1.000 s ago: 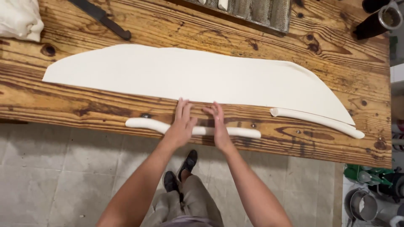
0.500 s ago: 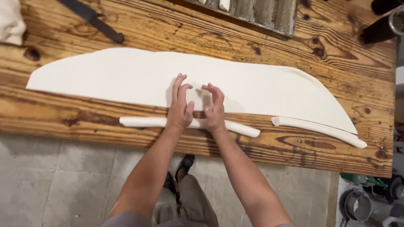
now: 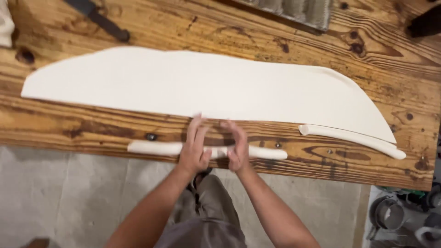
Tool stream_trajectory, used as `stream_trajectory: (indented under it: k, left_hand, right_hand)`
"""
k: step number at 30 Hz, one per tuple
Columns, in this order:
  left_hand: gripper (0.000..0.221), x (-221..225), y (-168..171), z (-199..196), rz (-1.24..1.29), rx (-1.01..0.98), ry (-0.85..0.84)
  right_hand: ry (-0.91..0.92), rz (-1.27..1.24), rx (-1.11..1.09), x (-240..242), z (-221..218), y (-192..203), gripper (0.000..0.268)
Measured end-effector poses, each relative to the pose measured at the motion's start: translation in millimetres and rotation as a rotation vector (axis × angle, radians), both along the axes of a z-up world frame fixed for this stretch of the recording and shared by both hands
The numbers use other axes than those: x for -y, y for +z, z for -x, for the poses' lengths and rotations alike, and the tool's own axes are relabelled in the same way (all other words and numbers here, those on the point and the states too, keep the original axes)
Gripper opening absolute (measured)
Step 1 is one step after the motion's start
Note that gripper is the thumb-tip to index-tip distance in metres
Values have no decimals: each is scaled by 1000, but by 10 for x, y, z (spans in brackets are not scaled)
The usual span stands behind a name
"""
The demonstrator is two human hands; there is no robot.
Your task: Shaping dough into individual rolls and placing them on a baking tray
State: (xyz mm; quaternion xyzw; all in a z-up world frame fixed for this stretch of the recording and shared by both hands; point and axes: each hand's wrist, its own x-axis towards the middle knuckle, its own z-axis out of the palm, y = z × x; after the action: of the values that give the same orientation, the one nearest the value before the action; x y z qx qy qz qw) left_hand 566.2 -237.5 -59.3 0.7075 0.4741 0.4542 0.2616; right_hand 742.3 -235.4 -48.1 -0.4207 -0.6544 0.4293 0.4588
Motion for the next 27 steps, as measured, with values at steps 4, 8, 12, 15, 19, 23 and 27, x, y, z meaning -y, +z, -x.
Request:
stream_trajectory:
  k: [4, 8, 12, 15, 19, 23, 27]
  left_hand:
    - [58, -536, 29, -17, -39, 14, 38]
    - [56, -666, -33, -52, -40, 160, 112]
    - [46, -11, 78, 14, 23, 35, 54]
    - [56, 370, -33, 40, 80, 78, 49]
    - [65, 119, 43, -3, 95, 108, 95]
    - [71, -223, 24, -111, 73, 118, 108]
    - [62, -413, 32, -74, 3, 182, 77]
  right_hand:
    - [-69, -214, 141, -484, 87, 0, 75]
    - [-67, -42, 10, -599, 148, 8, 78]
    - [-54, 152, -186, -120, 53, 91, 74]
    - [-44, 290, -291, 230, -1, 93, 70]
    - [-86, 104, -159, 86, 95, 108, 81]
    - [-63, -55, -13, -294, 82, -80, 96]
    - [-106, -169, 199, -404, 72, -33, 80]
